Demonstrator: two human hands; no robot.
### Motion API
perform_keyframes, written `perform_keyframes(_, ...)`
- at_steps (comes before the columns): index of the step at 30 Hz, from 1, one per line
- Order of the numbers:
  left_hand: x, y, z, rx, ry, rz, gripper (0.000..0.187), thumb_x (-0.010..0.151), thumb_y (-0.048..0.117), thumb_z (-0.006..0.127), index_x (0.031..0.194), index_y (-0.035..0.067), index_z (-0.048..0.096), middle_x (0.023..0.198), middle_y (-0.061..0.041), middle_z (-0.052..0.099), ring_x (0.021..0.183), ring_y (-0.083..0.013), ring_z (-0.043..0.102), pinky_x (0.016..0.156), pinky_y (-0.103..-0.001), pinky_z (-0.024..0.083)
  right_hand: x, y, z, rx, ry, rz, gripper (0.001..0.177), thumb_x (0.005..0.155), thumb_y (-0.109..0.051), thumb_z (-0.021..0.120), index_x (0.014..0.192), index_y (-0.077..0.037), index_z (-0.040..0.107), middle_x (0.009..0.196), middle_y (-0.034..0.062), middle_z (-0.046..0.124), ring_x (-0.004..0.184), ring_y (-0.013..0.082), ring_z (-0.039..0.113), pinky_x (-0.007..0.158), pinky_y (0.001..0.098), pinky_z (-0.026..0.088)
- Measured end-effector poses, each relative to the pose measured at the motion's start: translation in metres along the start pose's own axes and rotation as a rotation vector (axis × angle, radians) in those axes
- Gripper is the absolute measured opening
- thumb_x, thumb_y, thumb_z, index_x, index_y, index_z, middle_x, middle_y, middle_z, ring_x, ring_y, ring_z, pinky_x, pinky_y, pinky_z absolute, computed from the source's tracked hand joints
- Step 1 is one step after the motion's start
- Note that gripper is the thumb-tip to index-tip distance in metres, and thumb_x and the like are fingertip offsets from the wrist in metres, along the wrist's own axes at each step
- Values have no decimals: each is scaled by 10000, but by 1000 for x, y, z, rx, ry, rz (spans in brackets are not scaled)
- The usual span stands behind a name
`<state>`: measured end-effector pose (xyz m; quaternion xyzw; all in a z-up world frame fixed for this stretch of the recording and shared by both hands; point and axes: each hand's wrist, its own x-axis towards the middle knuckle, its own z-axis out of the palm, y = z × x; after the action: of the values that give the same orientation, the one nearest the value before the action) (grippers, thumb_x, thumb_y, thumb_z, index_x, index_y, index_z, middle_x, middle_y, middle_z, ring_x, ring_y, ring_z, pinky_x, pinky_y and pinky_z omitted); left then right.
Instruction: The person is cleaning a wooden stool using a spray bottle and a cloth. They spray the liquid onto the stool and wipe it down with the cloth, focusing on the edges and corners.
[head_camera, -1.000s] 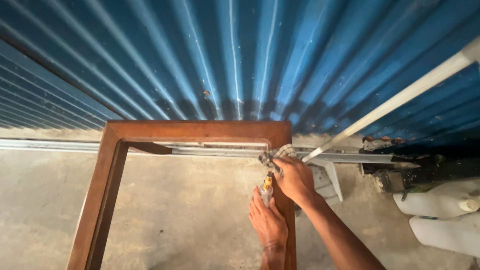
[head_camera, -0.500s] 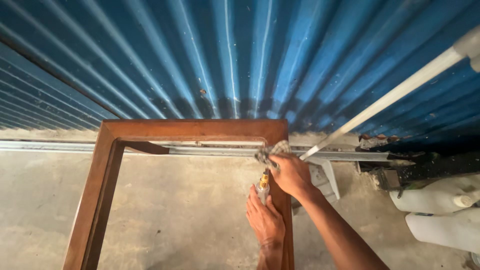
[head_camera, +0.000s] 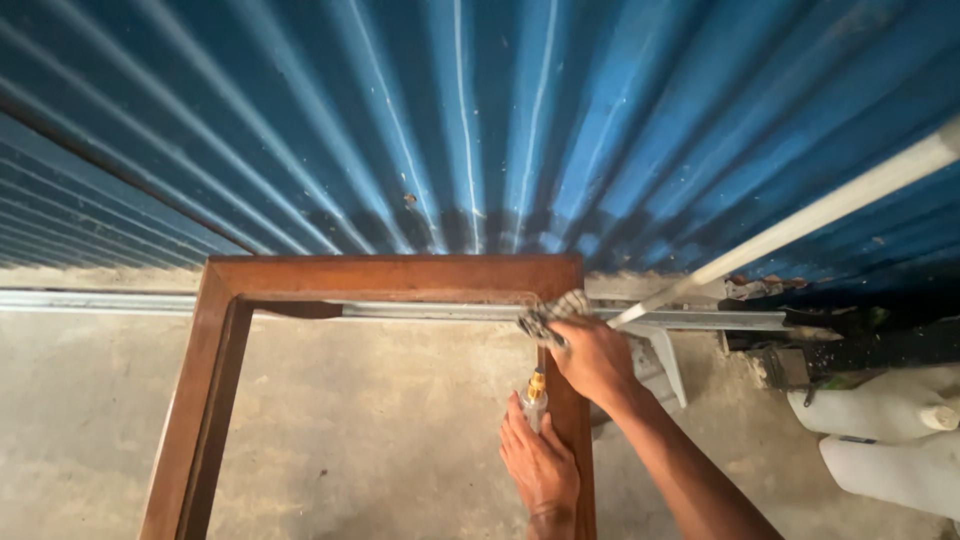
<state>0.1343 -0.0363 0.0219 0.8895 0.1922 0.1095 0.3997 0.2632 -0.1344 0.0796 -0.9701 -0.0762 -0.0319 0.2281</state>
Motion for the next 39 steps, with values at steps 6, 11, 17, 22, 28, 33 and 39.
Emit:
perform_keyframes(6,1,-1,2,11,-13,-20,601,941,229,617,1471,37,409,1277,-201,597,1170,-403,557,942,-492,434,25,11,-1,-23,69,83,301,811,-187,786,1101,-114,768,1083,90,762,978,297,713,824,406,568)
perform_keyframes(11,1,-2,3,-15,0,-4,607,938,224,613,1473,30,402,1287,-209,593,1169,-405,560,929,-497,431,20,4,9,22,-3,28,336,809,-195,774,1136,-119,755,1092,95,759,919,281,727,775,401,580)
perform_keyframes(17,4,-3,4,-7,5,24,598,949,219,607,1471,11,402,1281,-222,590,1171,-408,559,951,-499,425,10,21,4,-26,7,104,349,824,-238,758,1165,-162,754,1071,107,762,900,294,739,773,415,590)
perform_keyframes(22,3,-2,4,-15,-23,-22,596,943,221,611,1465,18,410,1265,-208,603,1166,-397,566,945,-490,432,54,19,11,-55,103,147,355,841,-250,758,1186,-166,758,1055,124,761,924,337,725,792,455,576)
perform_keyframes(28,4,-2,3,-9,15,35,593,948,218,611,1464,5,410,1286,-222,598,1175,-410,562,942,-499,430,36,11,10,1,-92,106,395,852,-239,702,1242,-171,708,1137,79,757,894,273,744,766,416,594)
perform_keyframes(33,2,0,1,-8,-11,12,602,951,227,606,1472,9,399,1289,-216,593,1171,-408,559,939,-498,431,45,24,-1,-25,-138,329,386,898,-267,704,1277,-196,710,1096,130,749,956,311,725,858,437,568)
perform_keyframes(39,2,-1,2,-6,-56,-33,592,964,231,587,1486,25,398,1276,-196,597,1163,-387,562,945,-485,433,70,19,10,19,41,150,351,863,-227,718,1200,-133,746,1098,127,762,973,333,715,861,449,565)
